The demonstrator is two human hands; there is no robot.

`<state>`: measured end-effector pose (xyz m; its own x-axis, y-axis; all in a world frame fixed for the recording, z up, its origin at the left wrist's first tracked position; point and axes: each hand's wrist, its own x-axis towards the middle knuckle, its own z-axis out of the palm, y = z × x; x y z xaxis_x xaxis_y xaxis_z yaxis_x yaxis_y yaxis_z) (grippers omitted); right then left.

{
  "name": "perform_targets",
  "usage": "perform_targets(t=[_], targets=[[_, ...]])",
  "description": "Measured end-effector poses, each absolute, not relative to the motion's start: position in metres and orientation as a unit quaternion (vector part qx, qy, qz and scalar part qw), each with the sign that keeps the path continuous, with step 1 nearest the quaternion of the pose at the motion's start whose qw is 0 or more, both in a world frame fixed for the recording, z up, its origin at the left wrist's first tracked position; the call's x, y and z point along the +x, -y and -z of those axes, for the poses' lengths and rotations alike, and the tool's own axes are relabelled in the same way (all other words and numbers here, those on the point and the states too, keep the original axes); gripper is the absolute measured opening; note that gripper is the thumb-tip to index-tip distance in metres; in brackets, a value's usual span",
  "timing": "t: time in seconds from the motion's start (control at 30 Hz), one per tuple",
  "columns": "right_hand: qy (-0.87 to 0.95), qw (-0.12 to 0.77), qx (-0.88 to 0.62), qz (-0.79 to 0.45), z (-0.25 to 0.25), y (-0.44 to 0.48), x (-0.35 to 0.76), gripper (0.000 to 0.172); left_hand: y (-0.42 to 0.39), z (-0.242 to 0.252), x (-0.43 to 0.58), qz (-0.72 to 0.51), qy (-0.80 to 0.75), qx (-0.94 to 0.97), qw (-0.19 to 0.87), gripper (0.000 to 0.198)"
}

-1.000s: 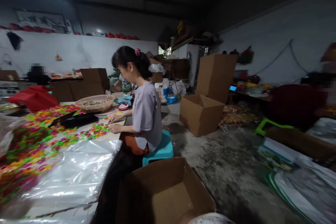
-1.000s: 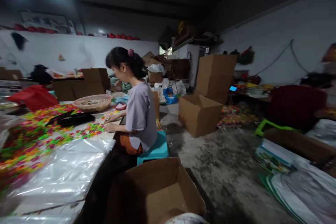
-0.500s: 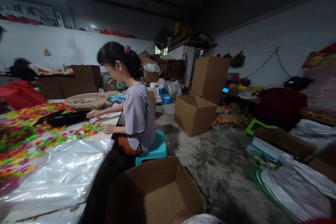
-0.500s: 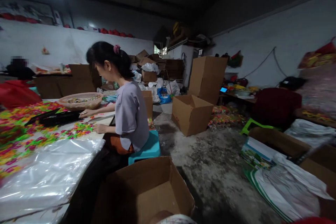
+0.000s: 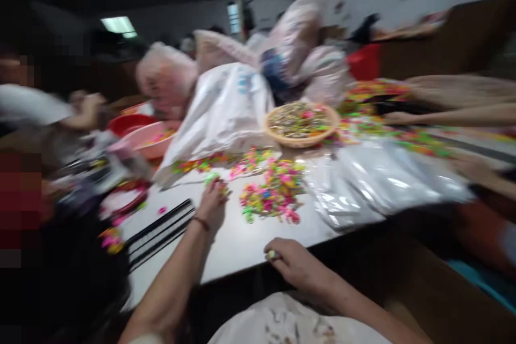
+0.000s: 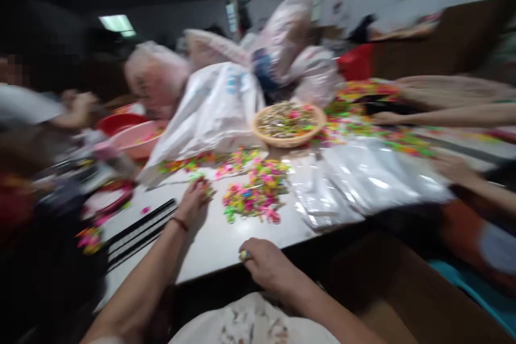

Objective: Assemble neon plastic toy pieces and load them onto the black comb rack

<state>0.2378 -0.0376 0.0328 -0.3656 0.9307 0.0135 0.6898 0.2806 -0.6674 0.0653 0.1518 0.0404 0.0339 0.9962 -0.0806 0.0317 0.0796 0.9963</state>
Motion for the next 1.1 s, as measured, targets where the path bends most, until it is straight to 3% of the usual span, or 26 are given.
perform_targets(t=[0.13,0.27,0.37,0.5,0.7,0.9,1.1], targets=[[0.773,0.227,-0.476,-0.354,-0.014,0.006,0.220,0.022,-0.139,-0.002,0.000,-0.477,-0.566,0.441,0.507,0.043],[0.804,0.193,-0.450,-0.336,-0.015,-0.016,0.204,0.024,-0.143,0.005,-0.007,-0.482,-0.592,0.424,0.487,0.049],[0.839,0.149,-0.450,-0.266,-0.020,-0.040,0.189,0.031,-0.132,0.005,-0.012,-0.531,-0.592,0.379,0.473,0.043],[0.887,0.088,-0.440,-0.103,-0.024,-0.084,0.169,0.036,-0.113,0.006,-0.023,-0.603,-0.530,0.230,0.550,0.033],[0.916,0.027,-0.400,0.011,-0.003,-0.128,0.141,0.034,-0.084,0.001,-0.040,-0.591,-0.477,0.172,0.627,0.032],[0.895,0.062,-0.441,0.007,0.012,-0.124,0.132,0.021,-0.057,0.001,-0.046,-0.567,-0.468,0.198,0.649,0.043],[0.862,0.155,-0.477,-0.072,0.001,-0.139,0.149,0.036,-0.046,0.008,-0.050,-0.613,-0.441,0.185,0.629,0.047]])
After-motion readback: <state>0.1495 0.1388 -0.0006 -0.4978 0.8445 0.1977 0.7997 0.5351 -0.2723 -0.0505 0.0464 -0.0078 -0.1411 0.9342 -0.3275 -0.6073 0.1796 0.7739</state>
